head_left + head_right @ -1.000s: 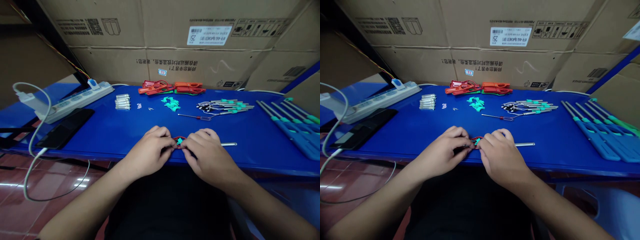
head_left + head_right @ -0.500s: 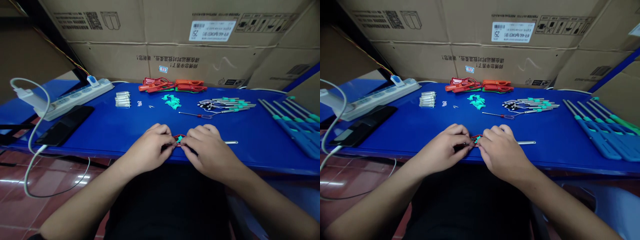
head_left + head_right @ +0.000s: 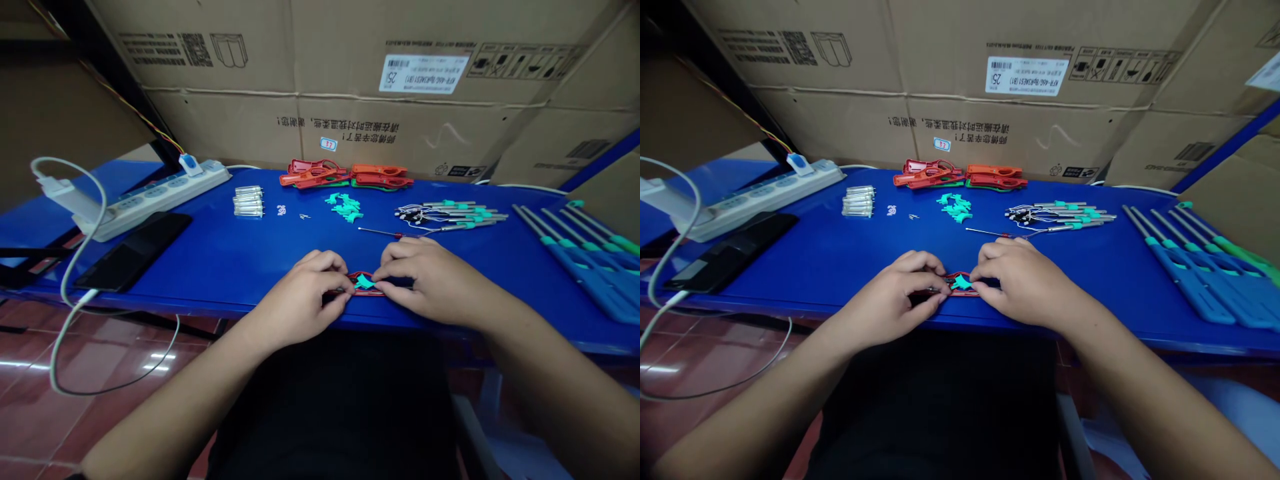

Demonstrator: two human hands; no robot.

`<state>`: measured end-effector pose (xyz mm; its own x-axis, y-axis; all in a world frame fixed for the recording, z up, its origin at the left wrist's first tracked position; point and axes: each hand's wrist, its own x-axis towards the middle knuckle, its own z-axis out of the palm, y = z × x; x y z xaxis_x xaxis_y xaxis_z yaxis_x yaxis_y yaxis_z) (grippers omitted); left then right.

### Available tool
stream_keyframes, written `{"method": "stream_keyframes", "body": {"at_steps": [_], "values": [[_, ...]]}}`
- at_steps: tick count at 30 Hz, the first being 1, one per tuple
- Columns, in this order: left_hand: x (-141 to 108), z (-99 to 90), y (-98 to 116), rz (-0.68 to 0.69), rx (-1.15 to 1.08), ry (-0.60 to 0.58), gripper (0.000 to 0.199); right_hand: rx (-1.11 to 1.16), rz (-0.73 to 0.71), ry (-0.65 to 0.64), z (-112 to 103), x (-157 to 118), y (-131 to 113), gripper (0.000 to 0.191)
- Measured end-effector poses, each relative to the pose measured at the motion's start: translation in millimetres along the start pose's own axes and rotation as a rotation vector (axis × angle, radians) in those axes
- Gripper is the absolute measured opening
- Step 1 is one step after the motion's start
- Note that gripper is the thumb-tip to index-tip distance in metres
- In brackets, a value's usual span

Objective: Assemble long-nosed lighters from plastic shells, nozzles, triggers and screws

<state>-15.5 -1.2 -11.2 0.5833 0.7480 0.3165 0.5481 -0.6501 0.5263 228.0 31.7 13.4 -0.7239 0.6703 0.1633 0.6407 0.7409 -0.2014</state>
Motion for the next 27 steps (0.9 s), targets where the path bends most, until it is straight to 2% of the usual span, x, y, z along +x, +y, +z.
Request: {"method": "stream_keyframes", "body": {"at_steps": [11,22,27], "values": [[1,0.1,-2,0.007,-0.016,-0.028,0.017,-0.014,-0.011,-0.045,-7,1,-17,0.022],[2,-4.3,-4,-0.035,-0.078,-0.078,0.013,0.064,0.075,0.104,15,-5,-27,0.014],[2,-3.5,-4,-0.037,-0.095,-0.069,0.013,0.018,0.041,0.091,14,-7,-27,0.016]]}}
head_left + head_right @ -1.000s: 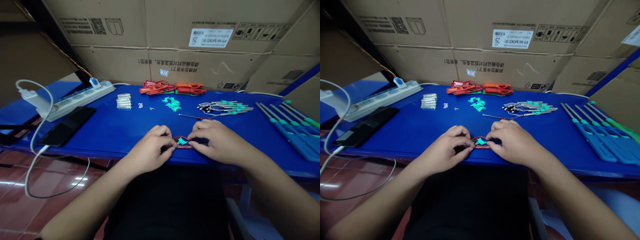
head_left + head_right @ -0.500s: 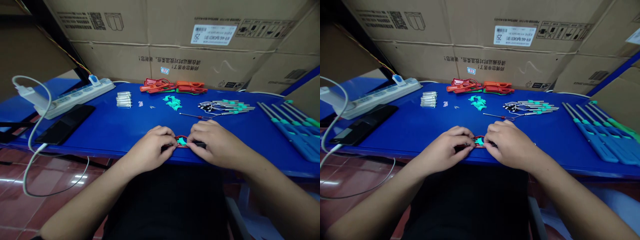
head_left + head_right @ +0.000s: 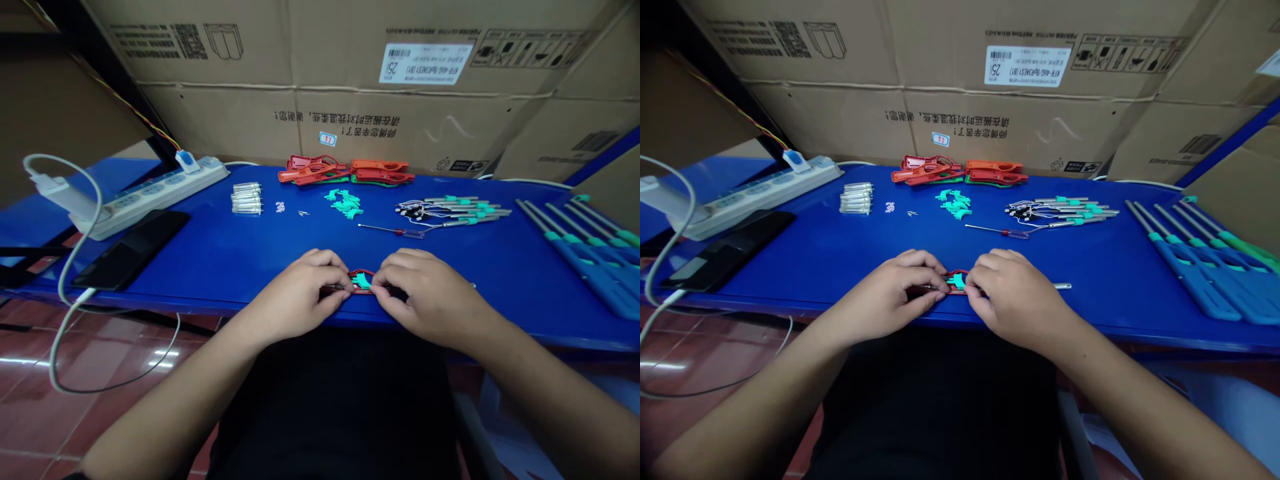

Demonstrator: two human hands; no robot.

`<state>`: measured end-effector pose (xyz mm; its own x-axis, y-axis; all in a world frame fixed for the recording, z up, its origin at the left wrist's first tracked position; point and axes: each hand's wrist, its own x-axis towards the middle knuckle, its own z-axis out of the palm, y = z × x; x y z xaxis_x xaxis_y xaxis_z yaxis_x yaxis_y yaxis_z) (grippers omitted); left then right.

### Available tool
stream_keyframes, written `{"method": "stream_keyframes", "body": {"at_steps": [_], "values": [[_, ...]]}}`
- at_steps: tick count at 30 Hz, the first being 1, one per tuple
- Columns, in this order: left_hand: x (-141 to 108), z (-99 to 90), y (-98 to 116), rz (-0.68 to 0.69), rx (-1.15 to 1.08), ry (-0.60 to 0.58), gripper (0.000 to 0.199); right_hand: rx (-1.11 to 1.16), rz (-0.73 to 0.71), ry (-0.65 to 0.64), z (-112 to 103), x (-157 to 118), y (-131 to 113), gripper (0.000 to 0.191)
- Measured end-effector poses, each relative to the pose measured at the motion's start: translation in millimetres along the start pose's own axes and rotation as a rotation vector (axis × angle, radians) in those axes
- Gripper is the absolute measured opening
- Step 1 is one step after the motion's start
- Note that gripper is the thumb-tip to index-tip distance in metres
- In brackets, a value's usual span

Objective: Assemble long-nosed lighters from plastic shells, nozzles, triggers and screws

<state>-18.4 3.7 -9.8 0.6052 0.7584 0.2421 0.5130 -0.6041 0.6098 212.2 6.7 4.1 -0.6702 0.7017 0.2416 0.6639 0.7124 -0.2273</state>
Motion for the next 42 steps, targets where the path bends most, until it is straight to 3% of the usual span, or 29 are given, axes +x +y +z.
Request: {"method": "stream_keyframes", "body": {"at_steps": [8,21,28,36,42], "values": [[-6,3.9,5,0.020,0.068,0.039,0.016,-0.051,-0.111,-0.003,-2,-4,2,0.021],[-8,6.0,7,-0.002,0.049,0.061,0.015,-0.055,-0.157,-0.027,0,1,3,0.019],[-13,13.5,11,-0.047,0.044,0.115,0.017,-0.060,-0.288,-0.002,5,-1,13,0.025],[-9,5.3,9,-0.089,-0.022,0.043,0.014,0.348,-0.021,-0.206,-11,19,16,0.013],[-7,1.5,8,-0.078,0.035,0.031,0.019,0.457,0.142,-0.355,-14,33,20,0.013]]}}
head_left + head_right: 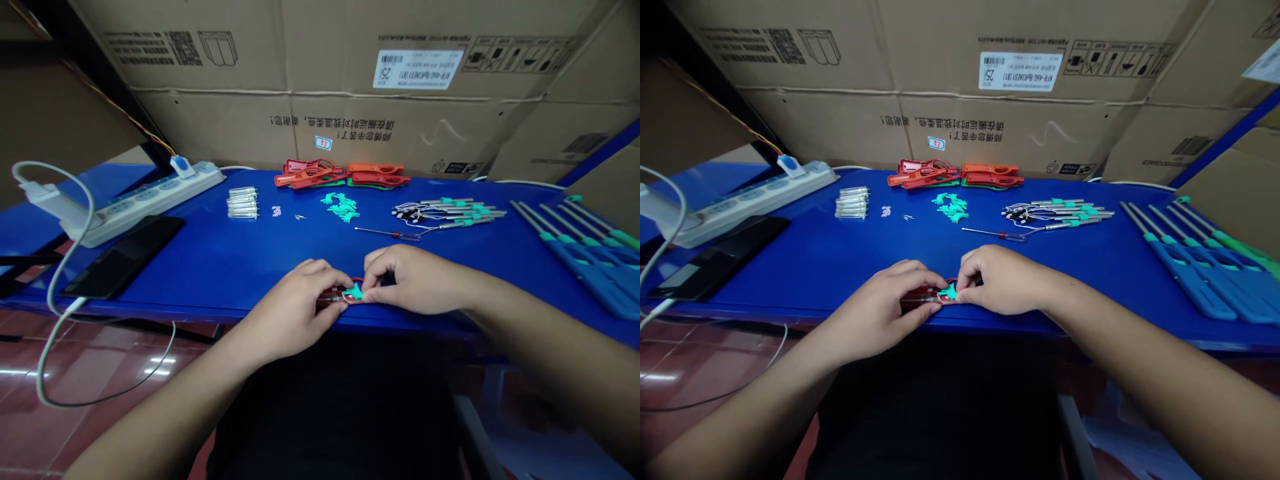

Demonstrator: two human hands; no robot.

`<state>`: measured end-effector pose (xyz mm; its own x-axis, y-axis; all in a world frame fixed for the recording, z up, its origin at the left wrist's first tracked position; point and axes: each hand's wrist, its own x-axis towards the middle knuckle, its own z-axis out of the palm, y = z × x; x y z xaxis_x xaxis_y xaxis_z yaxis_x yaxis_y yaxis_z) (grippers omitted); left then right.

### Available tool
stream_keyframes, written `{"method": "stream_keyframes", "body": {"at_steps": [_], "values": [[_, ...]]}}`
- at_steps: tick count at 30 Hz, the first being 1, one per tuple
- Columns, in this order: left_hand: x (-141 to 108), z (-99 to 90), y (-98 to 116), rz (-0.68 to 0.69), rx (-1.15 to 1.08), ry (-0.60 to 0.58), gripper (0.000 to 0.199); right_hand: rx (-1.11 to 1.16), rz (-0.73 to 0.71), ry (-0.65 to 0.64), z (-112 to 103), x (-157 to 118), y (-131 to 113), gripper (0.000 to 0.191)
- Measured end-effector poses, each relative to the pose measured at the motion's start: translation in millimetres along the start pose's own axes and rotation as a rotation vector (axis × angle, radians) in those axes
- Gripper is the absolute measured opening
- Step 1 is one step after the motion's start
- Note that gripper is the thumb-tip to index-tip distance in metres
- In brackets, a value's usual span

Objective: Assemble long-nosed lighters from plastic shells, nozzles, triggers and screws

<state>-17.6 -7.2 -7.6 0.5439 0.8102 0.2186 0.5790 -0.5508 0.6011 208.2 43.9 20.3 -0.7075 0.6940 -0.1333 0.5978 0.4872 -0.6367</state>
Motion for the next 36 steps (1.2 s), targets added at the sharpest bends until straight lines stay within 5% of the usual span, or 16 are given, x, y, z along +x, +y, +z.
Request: {"method": "stream_keyframes", "body": {"at_steps": [8,13,19,29,36], "values": [[-3,0.8,-4,0.104,0.015,0.008,0.022,-0.049,0.042,0.043,3,-3,-4,0.018],[-6,0.4,-3,-0.019,-0.008,0.058,0.039,0.021,0.152,0.038,5,1,-4,0.021],[-4,-1.0,-3,-0.019,-0.008,0.035,0.028,-0.009,0.188,-0.021,3,6,-6,0.023],[-7,1.2,-6,0.147,0.046,0.051,0.012,-0.054,0.184,0.102,10,-4,-13,0.018],[-9,1.3,-3,0.042,0.101,0.074,0.015,-0.142,0.126,0.131,12,-6,-15,0.020]]}}
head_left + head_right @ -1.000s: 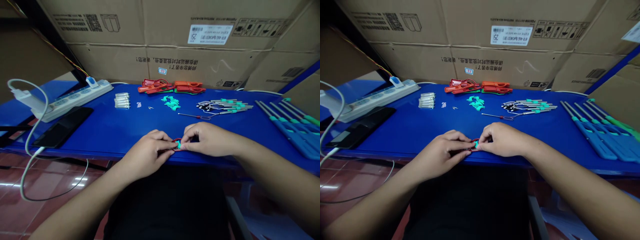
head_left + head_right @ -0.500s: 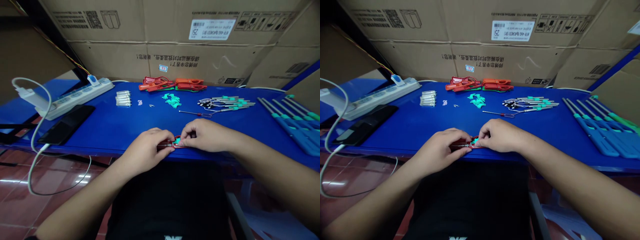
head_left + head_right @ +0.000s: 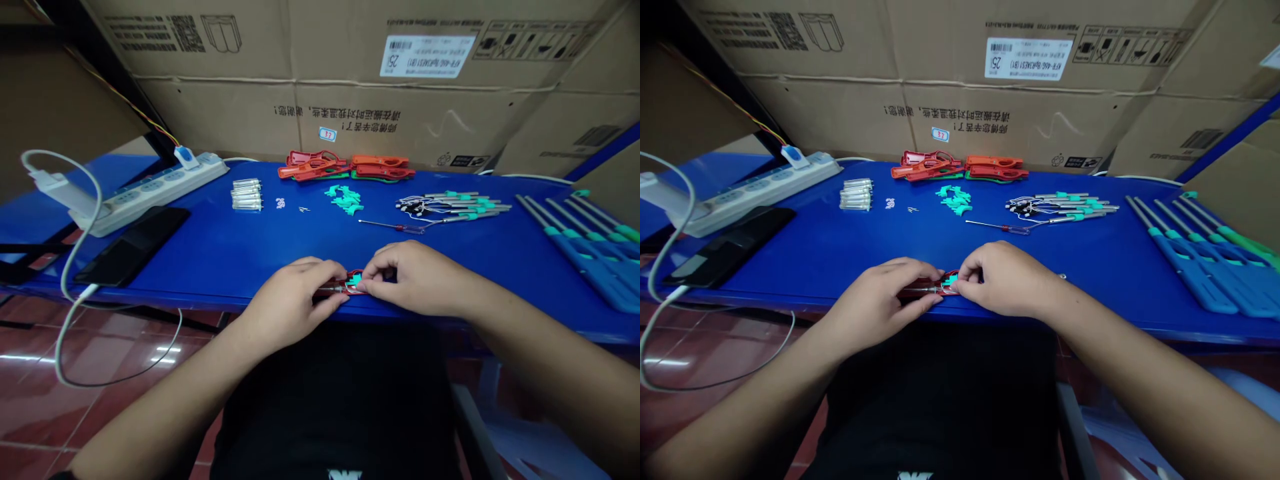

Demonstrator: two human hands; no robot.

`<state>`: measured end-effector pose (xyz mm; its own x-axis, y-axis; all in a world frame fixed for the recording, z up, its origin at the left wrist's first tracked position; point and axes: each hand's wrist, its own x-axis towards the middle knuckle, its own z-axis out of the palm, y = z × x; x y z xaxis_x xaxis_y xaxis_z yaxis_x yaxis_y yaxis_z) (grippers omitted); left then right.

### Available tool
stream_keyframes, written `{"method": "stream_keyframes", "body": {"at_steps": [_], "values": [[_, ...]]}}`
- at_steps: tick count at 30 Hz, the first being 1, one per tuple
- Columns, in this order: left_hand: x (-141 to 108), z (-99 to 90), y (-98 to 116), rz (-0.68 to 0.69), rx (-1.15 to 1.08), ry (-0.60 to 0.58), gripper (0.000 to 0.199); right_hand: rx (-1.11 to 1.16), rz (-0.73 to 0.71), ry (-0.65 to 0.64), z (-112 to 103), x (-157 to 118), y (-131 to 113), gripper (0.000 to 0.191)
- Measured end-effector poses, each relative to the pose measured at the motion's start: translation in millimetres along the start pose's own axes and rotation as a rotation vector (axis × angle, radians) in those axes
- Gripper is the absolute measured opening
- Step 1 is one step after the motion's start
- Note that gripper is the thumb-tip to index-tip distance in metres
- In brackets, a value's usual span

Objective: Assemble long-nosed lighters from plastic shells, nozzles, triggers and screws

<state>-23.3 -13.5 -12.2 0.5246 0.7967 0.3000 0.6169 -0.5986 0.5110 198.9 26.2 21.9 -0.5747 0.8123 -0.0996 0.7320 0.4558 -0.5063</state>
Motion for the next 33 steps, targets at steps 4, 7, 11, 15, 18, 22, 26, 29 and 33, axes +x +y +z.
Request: {"method": "stream_keyframes", "body": {"at_steps": [4,7,11,15,18,22,26,29,33], "values": [[-1,-0.3,0,-0.040,-0.001,-0.010,0.018,-0.047,0.018,0.057,5,-1,-4,0.020],[-1,0.0,0,-0.043,-0.008,0.001,0.018,-0.046,0.011,0.089,8,-1,-5,0.017],[-2,0.1,0,-0.042,-0.022,-0.007,0.019,-0.030,0.047,0.092,10,-1,-6,0.018],[-2,-0.4,1,-0.046,0.000,0.020,0.018,-0.103,0.021,0.137,12,-2,-7,0.018],[-2,-1.2,1,-0.047,0.016,0.030,0.015,-0.129,-0.022,0.159,14,-3,-5,0.021],[-6,-2.7,-1,-0.031,0.005,0.063,0.012,-0.116,-0.054,0.186,17,-3,-3,0.020],[-9,-4.7,-2,-0.089,0.018,0.053,0.013,-0.110,-0.059,0.189,18,-4,-1,0.020],[-9,-5.6,-1,-0.128,0.018,0.029,0.011,-0.108,-0.058,0.178,18,-4,-2,0.019],[-9,-4.3,-1,-0.098,0.010,0.067,0.009,-0.104,-0.052,0.166,17,-3,-3,0.020]]}}
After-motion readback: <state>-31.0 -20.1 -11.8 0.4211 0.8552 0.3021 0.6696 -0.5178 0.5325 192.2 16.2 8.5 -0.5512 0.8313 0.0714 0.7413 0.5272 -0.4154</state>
